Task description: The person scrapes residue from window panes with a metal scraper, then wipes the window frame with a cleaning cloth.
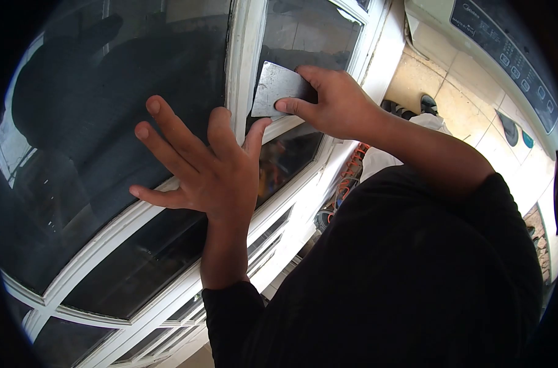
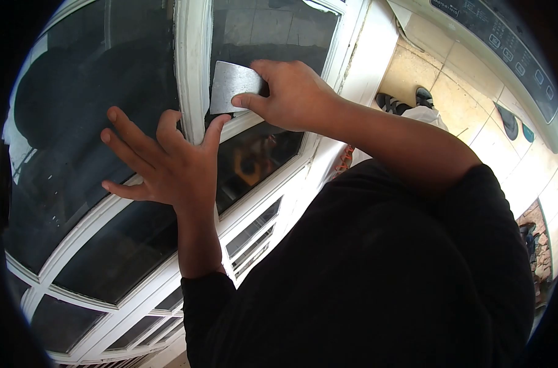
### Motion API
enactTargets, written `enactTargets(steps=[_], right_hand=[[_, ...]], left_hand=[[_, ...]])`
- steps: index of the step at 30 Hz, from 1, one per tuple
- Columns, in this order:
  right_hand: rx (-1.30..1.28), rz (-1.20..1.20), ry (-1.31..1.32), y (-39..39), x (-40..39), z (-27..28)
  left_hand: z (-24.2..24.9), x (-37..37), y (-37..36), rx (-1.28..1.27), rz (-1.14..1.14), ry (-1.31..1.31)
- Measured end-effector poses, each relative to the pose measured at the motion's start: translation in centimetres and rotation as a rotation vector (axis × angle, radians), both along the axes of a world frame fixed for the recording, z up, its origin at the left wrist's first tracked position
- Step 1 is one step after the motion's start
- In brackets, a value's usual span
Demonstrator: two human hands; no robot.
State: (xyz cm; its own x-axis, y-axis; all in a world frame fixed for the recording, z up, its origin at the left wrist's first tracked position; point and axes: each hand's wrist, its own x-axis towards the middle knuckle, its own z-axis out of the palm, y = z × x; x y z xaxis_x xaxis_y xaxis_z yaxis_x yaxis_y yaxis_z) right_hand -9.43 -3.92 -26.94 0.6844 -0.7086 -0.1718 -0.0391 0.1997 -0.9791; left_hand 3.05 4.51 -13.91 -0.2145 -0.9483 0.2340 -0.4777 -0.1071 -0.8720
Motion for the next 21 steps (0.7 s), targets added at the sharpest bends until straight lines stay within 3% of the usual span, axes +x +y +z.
enactTargets(steps=[11, 21], right_hand=[[-0.065, -0.008, -0.004, 0.0, -0.2, 0.0], [-0.029, -0.019, 0.026, 0.0, -0.2, 0.0]], left_hand=[[-0.4, -0.3, -0.3, -0.044, -0.023, 0.076], [-0.2, -0.1, -0.2, -0.011, -0.010, -0.007]])
